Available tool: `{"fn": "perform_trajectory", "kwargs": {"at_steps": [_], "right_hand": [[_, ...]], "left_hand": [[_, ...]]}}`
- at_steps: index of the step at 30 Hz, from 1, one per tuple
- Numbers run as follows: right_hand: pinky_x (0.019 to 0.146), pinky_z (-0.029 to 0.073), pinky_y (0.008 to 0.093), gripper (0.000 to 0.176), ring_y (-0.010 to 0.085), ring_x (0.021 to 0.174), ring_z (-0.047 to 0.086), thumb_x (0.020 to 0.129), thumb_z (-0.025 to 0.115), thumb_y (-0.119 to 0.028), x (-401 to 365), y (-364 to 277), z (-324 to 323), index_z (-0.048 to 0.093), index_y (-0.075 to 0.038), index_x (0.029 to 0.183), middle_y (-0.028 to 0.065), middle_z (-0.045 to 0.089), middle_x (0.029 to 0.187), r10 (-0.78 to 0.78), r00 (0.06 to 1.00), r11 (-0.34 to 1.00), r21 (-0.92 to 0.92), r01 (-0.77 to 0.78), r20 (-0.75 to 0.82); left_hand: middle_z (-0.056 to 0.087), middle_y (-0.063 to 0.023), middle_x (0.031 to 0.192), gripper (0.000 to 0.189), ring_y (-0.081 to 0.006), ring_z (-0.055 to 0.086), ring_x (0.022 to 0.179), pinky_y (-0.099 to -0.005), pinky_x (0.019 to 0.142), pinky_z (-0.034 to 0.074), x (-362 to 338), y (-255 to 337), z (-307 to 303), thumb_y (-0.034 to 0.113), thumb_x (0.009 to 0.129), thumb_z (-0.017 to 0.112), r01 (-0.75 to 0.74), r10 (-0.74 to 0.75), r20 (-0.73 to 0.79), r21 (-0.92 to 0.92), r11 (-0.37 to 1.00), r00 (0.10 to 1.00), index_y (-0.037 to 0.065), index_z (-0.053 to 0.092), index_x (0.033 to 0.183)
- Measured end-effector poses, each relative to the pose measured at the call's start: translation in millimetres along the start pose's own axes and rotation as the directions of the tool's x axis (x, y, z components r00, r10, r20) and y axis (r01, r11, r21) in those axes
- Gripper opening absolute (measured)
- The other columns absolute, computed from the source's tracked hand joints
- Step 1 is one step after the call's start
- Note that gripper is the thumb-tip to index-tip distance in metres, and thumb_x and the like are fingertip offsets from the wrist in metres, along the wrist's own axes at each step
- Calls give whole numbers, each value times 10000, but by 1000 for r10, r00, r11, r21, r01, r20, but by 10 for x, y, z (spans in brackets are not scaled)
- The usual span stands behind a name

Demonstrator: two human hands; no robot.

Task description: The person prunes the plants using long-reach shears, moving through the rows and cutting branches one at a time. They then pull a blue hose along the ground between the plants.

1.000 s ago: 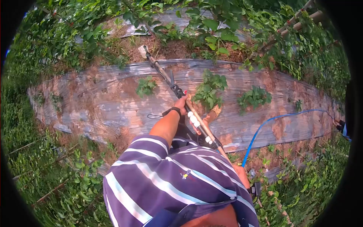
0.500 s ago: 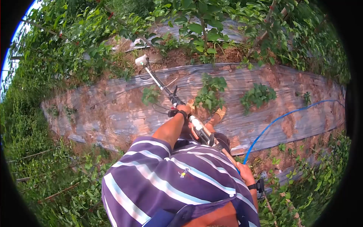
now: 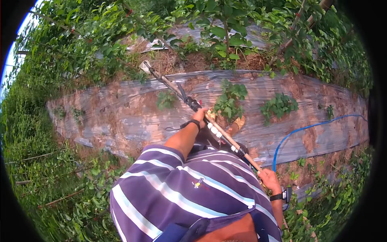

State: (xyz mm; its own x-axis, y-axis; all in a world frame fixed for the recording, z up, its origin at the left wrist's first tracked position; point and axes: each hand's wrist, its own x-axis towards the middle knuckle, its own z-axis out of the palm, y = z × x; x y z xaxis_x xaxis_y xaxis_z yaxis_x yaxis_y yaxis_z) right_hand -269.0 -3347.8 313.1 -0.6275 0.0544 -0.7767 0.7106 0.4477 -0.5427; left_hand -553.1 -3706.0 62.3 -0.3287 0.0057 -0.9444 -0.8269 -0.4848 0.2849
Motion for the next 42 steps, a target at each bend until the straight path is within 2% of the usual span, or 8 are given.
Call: {"fn": "perform_trajectory", "kwargs": {"at_steps": [1, 6, 8, 9, 13, 20, 29, 42], "right_hand": [[540, 415, 401, 410, 251, 537, 537, 853, 670, -402, -28, -162, -2, 619, -4, 767, 151, 536, 580, -5, 998, 997, -76, 1, -56], [535, 406, 447, 452, 392, 571, 527, 837, 677, -424, -141, -846, 160, 568, -2, 716, 214, 550, 623, -18, 989, 981, -196, -12, -147], [539, 403, 478, 452, 439, 616, 547, 837, 677, -415, -184, -1136, 283, 534, -7, 705, 230, 553, 627, -68, 983, 950, -313, 11, -172], [553, 406, 501, 431, 460, 666, 564, 839, 677, -400, -201, -1270, 344, 529, -14, 718, 246, 562, 654, -36, 985, 945, -328, -22, -171], [563, 411, 509, 400, 469, 678, 562, 850, 671, -367, -181, -1512, 608, 531, -14, 724, 252, 567, 669, -72, 977, 922, -387, -11, -200], [567, 416, 509, 363, 483, 714, 557, 855, 673, -318, -166, -1872, 802, 530, -6, 736, 267, 563, 685, -32, 972, 923, -379, -60, -234], [564, 423, 506, 361, 483, 704, 558, 849, 680, -325, -182, -2024, 923, 538, -14, 731, 262, 570, 695, 8, 963, 907, -403, -120, -270], [592, 404, 483, 341, 484, 767, 542, 885, 608, -299, -200, -2033, 1123, 530, 10, 764, 274, 542, 746, -44, 968, 953, -302, -34, -246]], "left_hand": [[598, -162, 948, 395, -327, 639, 841, -468, 775, 561, 17, 28, 2, 163, 830, 652, 23, -20, 30, -82, 996, 999, -21, 456, 1120], [576, -159, 906, 408, -330, 603, 769, -489, 741, 551, -78, 349, 55, 215, 843, 630, 60, -46, 110, -125, 990, 993, 40, 408, 1137], [435, -30, 728, 233, -178, 467, 603, -334, 592, 450, -395, 573, 172, 144, 808, 643, 60, -53, 54, -154, 986, 997, 137, 443, 927], [444, -29, 710, 191, -181, 460, 585, -332, 579, 439, -309, 606, 140, 156, 802, 638, 52, -47, 31, -179, 982, 998, 131, 461, 870], [457, -27, 663, 168, -181, 467, 589, -330, 578, 435, -12, 745, -22, 188, 803, 634, 69, -53, 96, -176, 982, 994, 120, 484, 771], [469, -44, 698, 190, -194, 499, 616, -339, 595, 467, 512, 758, -252, 209, 818, 643, 98, -90, 60, -141, 985, 994, 101, 488, 839], [499, -90, 793, 267, -238, 568, 700, -380, 688, 537, 646, 784, -348, 174, 838, 621, 163, -140, 230, -84, 983, 963, 59, 461, 1018], [498, -87, 784, 269, -225, 518, 660, -372, 648, 506, 330, 1101, -359, 188, 817, 652, 173, -166, 147, -40, 984, 975, 51, 496, 988]]}}
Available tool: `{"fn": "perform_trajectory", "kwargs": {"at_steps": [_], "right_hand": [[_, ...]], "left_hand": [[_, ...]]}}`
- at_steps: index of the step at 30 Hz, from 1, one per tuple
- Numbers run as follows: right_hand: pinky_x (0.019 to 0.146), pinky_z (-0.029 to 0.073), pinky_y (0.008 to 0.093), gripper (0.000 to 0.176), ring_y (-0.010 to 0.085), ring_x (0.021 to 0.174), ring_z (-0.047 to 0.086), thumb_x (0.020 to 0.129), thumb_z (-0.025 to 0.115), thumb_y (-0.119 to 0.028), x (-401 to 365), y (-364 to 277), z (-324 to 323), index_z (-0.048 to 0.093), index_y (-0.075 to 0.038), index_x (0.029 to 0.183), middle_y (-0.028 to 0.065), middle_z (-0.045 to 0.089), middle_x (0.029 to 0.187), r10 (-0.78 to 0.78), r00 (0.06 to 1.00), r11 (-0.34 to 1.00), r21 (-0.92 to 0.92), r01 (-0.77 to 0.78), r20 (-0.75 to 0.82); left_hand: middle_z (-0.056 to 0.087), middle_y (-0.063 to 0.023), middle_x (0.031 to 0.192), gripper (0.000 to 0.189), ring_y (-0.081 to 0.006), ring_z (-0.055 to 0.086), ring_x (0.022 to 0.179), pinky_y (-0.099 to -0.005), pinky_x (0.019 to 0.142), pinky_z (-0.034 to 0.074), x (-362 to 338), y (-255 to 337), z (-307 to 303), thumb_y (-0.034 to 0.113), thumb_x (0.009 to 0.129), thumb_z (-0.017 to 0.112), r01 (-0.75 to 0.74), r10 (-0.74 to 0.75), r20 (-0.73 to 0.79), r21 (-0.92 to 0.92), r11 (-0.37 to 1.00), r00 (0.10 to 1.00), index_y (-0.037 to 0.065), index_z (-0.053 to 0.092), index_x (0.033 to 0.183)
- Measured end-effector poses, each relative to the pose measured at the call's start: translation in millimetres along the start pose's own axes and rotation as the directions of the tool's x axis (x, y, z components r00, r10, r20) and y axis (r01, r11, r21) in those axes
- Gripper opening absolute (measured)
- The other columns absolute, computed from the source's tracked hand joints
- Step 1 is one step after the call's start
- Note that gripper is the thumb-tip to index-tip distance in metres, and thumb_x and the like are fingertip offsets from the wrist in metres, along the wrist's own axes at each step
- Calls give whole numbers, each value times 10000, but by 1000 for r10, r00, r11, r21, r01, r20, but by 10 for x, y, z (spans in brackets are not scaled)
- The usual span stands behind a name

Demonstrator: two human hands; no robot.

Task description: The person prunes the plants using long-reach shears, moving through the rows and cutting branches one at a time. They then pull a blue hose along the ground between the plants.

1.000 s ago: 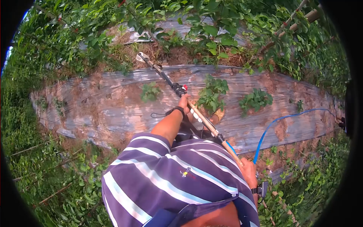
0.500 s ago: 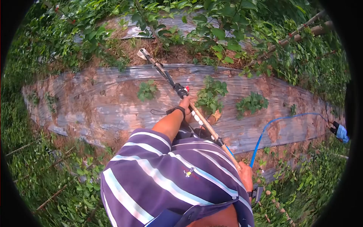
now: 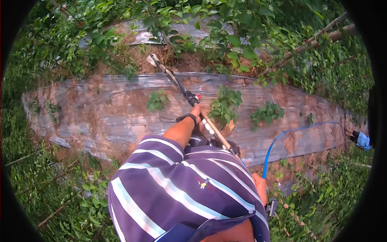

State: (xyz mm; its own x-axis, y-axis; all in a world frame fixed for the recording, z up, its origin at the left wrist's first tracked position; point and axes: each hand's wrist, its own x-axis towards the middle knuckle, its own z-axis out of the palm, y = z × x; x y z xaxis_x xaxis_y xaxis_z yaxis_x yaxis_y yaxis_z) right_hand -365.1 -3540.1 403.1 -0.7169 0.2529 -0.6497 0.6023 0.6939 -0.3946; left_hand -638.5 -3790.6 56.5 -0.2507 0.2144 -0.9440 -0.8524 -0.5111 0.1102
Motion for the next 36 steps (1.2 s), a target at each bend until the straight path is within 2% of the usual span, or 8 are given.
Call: {"fn": "perform_trajectory", "kwargs": {"at_steps": [3, 15, 23, 27, 29, 32, 34, 36], "right_hand": [[595, 405, 487, 325, 484, 763, 545, 886, 602, -292, -18, 119, 79, 533, 5, 773, 271, 548, 745, -25, 1000, 1000, -13, 25, -9], [595, 408, 478, 320, 481, 749, 540, 877, 612, -290, -99, 168, 219, 522, 0, 777, 271, 535, 734, 49, 999, 998, 24, -50, 22], [590, 415, 444, 307, 467, 716, 538, 879, 614, -292, -79, 348, 298, 545, -4, 801, 271, 538, 743, 49, 999, 995, 83, -50, 21], [595, 430, 427, 261, 405, 658, 553, 862, 642, -250, -77, 652, 419, 564, -7, 806, 248, 544, 719, 58, 998, 986, 158, -61, 24], [592, 435, 415, 230, 329, 610, 528, 861, 653, -209, -58, 707, 425, 568, -4, 801, 235, 536, 701, 7, 1000, 979, 202, -1, -27], [588, 430, 411, 232, 332, 602, 514, 880, 639, -207, -73, 1059, 519, 573, 4, 810, 235, 538, 704, 60, 997, 968, 241, -71, 53], [591, 427, 408, 240, 337, 606, 510, 894, 629, -211, -116, 1205, 510, 581, 13, 823, 234, 542, 710, 39, 997, 971, 234, -53, 65], [597, 426, 413, 258, 348, 613, 505, 895, 633, -232, -112, 1308, 530, 590, 15, 836, 239, 542, 715, 21, 997, 952, 303, -45, 80]], "left_hand": [[502, -85, 788, 270, -222, 524, 666, -373, 656, 511, 168, -54, -90, 194, 821, 643, 50, -49, -22, 26, 998, 999, 53, 501, 1003], [520, -84, 799, 295, -212, 542, 684, -363, 655, 516, -71, -97, -53, 213, 823, 649, -4, 5, -44, 13, 1000, 999, 54, 502, 1023], [499, -105, 836, 376, -238, 518, 669, -405, 683, 533, -109, -164, -30, 209, 825, 644, 21, -21, -43, 6, 1000, 999, 36, 463, 1106], [510, -109, 844, 383, -261, 540, 664, -429, 693, 551, -204, -216, 51, 203, 825, 638, 15, -16, -53, -4, 1000, 998, 17, 461, 1108], [554, -143, 910, 400, -298, 607, 728, -453, 711, 569, 25, -351, -56, 197, 825, 633, -30, 32, -59, 28, 999, 998, -7, 464, 1124], [588, -184, 1003, 422, -331, 652, 832, -457, 726, 581, 658, -652, -391, 187, 827, 624, -44, 49, -72, 60, 997, 996, -24, 462, 1156], [598, -182, 988, 401, -315, 642, 817, -453, 688, 549, 505, -728, -325, 102, 789, 660, -36, 43, -141, 51, 998, 989, -57, 513, 1127], [611, -176, 1064, 388, -320, 649, 926, -462, 824, 556, 446, -783, -310, 178, 834, 618, -22, 42, -146, 137, 990, 988, -29, 516, 1146]]}}
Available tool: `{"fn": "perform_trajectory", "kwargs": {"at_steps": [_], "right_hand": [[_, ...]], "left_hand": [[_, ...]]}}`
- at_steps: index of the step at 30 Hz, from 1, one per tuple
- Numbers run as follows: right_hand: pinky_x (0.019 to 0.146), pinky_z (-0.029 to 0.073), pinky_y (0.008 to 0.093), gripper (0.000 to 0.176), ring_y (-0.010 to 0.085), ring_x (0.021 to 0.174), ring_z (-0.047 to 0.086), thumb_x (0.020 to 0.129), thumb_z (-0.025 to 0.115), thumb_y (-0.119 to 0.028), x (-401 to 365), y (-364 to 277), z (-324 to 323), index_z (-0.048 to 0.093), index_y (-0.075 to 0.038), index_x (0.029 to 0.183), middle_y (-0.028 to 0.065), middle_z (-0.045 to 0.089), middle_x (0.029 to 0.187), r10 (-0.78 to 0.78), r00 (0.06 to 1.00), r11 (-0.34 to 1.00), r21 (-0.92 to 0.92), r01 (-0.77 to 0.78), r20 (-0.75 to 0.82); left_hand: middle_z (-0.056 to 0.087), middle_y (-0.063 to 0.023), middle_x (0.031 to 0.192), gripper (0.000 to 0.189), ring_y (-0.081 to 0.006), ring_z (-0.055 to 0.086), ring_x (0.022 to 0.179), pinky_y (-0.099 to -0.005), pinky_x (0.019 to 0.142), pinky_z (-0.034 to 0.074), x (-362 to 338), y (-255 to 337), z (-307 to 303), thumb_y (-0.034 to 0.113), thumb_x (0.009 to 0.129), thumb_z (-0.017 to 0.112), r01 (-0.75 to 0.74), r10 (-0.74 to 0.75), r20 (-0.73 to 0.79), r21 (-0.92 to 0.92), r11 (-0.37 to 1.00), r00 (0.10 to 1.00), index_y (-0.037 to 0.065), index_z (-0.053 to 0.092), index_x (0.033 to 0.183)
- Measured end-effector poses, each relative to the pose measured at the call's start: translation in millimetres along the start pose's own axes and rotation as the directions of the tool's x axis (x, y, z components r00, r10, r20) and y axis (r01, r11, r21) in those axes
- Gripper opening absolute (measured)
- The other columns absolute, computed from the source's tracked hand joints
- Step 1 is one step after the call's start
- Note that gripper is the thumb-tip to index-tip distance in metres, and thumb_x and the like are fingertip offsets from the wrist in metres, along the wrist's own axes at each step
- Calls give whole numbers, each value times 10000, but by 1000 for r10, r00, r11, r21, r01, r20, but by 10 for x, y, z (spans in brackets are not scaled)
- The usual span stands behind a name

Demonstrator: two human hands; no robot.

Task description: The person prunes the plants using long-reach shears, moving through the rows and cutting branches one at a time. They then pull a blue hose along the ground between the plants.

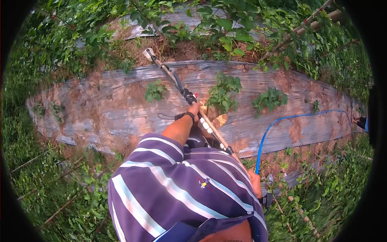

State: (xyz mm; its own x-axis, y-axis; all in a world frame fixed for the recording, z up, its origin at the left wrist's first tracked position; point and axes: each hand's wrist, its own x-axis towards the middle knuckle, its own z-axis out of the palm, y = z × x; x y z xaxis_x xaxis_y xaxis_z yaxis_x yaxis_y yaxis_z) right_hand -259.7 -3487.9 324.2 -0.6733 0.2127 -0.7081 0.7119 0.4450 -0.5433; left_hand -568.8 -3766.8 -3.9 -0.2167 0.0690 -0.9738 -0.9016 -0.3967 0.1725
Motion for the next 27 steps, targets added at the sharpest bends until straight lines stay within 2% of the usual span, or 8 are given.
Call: {"fn": "perform_trajectory", "kwargs": {"at_steps": [4, 6, 11, 18, 20, 23, 25, 27], "right_hand": [[586, 422, 400, 302, 286, 590, 486, 903, 632, -258, -42, 67, -81, 591, 29, 817, 228, 536, 694, -6, 1000, 1000, 16, 6, -10], [578, 420, 392, 316, 253, 580, 480, 907, 631, -265, -49, 2, -147, 591, 30, 800, 216, 537, 676, 8, 1000, 1000, 22, -8, -4], [553, 410, 372, 361, 173, 559, 452, 910, 635, -290, -35, 223, -161, 579, 29, 752, 171, 497, 608, 2, 1000, 993, 120, -3, 4], [513, 336, 295, 415, 71, 599, 401, 932, 610, -326, -38, 526, -184, 542, 0, 684, -19, 457, 581, 100, 987, 942, 308, -135, 127], [509, 323, 282, 414, 58, 603, 395, 940, 598, -320, -19, 682, -137, 540, -10, 671, -41, 456, 587, 115, 984, 930, 334, -156, 139], [462, 328, 267, 413, 63, 520, 428, 951, 569, -335, 25, 983, -35, 578, -27, 677, -17, 484, 560, 138, 989, 909, 390, -149, 56], [402, 324, 249, 423, 83, 436, 458, 960, 537, -369, 23, 628, -225, 625, -27, 727, 9, 525, 541, 288, 938, 831, 436, -346, 195], [385, 322, 244, 431, 90, 415, 461, 963, 525, -380, 54, 681, -288, 636, -21, 753, 20, 539, 540, 298, 921, 816, 434, -381, 250]], "left_hand": [[626, -157, 1058, 377, -307, 642, 935, -434, 855, 533, -179, -92, 59, 191, 829, 628, -40, 41, -26, 40, 998, 999, -14, 548, 1135], [626, -154, 1062, 378, -312, 633, 947, -444, 868, 520, 89, -204, -44, 205, 826, 631, 27, -27, -1, 47, 999, 1000, -8, 555, 1129], [619, -165, 1055, 374, -312, 612, 976, -460, 888, 494, -117, -229, 24, 222, 837, 625, 17, 0, -139, 118, 993, 990, 11, 558, 1138], [636, -149, 1034, 416, -293, 640, 859, -437, 770, 540, -417, -292, 167, 187, 790, 709, -59, 136, -198, 352, 934, 971, 0, 575, 1137], [662, -153, 1014, 419, -281, 660, 827, -416, 725, 551, -130, -407, 102, 164, 752, 749, -54, 285, -299, 599, 799, 911, -29, 619, 1100], [681, -178, 1014, 430, -259, 678, 883, -385, 757, 546, 161, -519, 6, 185, 722, 773, -12, 406, -318, 775, 631, 857, -59, 655, 1056], [685, -187, 1020, 443, -255, 683, 894, -366, 763, 544, -133, -469, 166, 202, 708, 782, 24, 455, -332, 828, 560, 827, -65, 663, 1041], [689, -197, 1025, 456, -251, 689, 905, -347, 769, 542, -198, -484, 189, 218, 695, 790, 65, 505, -340, 872, 485, 793, -71, 671, 1026]]}}
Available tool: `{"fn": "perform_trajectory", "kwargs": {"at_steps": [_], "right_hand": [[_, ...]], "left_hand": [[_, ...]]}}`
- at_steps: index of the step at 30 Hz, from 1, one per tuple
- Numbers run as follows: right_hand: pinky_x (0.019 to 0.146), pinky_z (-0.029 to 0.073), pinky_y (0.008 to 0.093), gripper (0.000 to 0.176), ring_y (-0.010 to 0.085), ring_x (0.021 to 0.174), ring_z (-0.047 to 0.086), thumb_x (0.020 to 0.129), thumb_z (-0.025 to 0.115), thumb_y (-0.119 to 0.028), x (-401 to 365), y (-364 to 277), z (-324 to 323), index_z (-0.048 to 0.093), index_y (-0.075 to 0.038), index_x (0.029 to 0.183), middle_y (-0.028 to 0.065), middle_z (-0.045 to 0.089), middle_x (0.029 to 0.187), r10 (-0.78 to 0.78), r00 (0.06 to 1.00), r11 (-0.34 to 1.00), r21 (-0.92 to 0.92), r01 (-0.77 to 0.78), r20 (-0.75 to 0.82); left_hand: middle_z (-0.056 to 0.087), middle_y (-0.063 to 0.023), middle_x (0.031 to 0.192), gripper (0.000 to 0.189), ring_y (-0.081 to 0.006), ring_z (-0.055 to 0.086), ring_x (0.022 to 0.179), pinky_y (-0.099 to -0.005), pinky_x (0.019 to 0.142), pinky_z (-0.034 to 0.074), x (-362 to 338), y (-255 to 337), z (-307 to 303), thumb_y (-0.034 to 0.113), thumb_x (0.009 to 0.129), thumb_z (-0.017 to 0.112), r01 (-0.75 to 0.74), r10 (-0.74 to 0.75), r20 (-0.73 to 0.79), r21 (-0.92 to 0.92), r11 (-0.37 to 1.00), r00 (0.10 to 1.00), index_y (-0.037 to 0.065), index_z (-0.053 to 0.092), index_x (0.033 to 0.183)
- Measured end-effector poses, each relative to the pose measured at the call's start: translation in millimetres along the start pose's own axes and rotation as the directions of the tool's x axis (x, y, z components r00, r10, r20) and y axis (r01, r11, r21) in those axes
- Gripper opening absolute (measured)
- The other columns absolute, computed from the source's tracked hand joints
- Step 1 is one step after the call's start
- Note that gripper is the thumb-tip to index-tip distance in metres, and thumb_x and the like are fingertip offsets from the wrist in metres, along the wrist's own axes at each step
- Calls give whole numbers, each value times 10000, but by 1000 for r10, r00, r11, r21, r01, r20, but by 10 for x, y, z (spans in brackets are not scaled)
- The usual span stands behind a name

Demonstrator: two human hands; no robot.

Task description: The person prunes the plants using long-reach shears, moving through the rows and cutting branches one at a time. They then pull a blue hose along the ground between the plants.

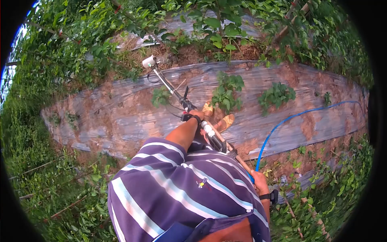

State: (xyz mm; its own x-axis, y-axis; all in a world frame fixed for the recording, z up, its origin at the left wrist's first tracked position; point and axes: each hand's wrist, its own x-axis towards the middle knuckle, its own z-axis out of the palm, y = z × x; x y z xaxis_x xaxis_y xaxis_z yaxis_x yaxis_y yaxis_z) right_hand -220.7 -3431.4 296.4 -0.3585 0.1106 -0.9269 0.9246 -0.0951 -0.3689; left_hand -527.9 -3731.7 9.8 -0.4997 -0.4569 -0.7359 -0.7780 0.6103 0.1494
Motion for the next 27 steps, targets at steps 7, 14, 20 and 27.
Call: {"fn": "perform_trajectory", "kwargs": {"at_steps": [7, 14, 20, 27], "right_hand": [[395, 327, 243, 438, 92, 414, 460, 953, 549, -393, 99, 4, -108, 632, -13, 753, 26, 540, 535, 16, 997, 998, -60, -12, 76], [514, 413, 377, 432, 228, 523, 549, 878, 655, -407, -85, -276, -17, 601, -9, 719, 118, 561, 566, -275, 961, 836, -492, 242, 6], [562, 427, 472, 435, 459, 639, 545, 837, 683, -400, -256, -617, 138, 550, 2, 735, 255, 561, 666, -468, 881, 651, -699, 294, -65], [576, 425, 500, 409, 481, 696, 558, 835, 685, -368, -462, -1079, 393, 540, 3, 740, 269, 566, 684, -427, 901, 650, -718, 249, -74]], "left_hand": [[681, -186, 1016, 441, -257, 683, 919, -359, 789, 535, -23, -50, -148, 232, 734, 745, 4, -3, 39, -47, 999, 999, -73, 655, 1039], [587, -136, 971, 311, -296, 616, 852, -459, 778, 539, 14, -110, -200, 109, 813, 634, 348, 29, 440, -748, 566, 898, -30, 552, 1079], [566, -175, 966, 386, -321, 627, 779, -435, 650, 562, 29, 38, -204, 118, 816, 655, 458, 153, 517, -836, 303, 842, -69, 494, 1113], [598, -180, 977, 283, -330, 632, 811, -437, 681, 575, 231, 57, -154, 160, 877, 532, 508, 319, 598, -798, 325, 736, -38, 499, 1077]]}}
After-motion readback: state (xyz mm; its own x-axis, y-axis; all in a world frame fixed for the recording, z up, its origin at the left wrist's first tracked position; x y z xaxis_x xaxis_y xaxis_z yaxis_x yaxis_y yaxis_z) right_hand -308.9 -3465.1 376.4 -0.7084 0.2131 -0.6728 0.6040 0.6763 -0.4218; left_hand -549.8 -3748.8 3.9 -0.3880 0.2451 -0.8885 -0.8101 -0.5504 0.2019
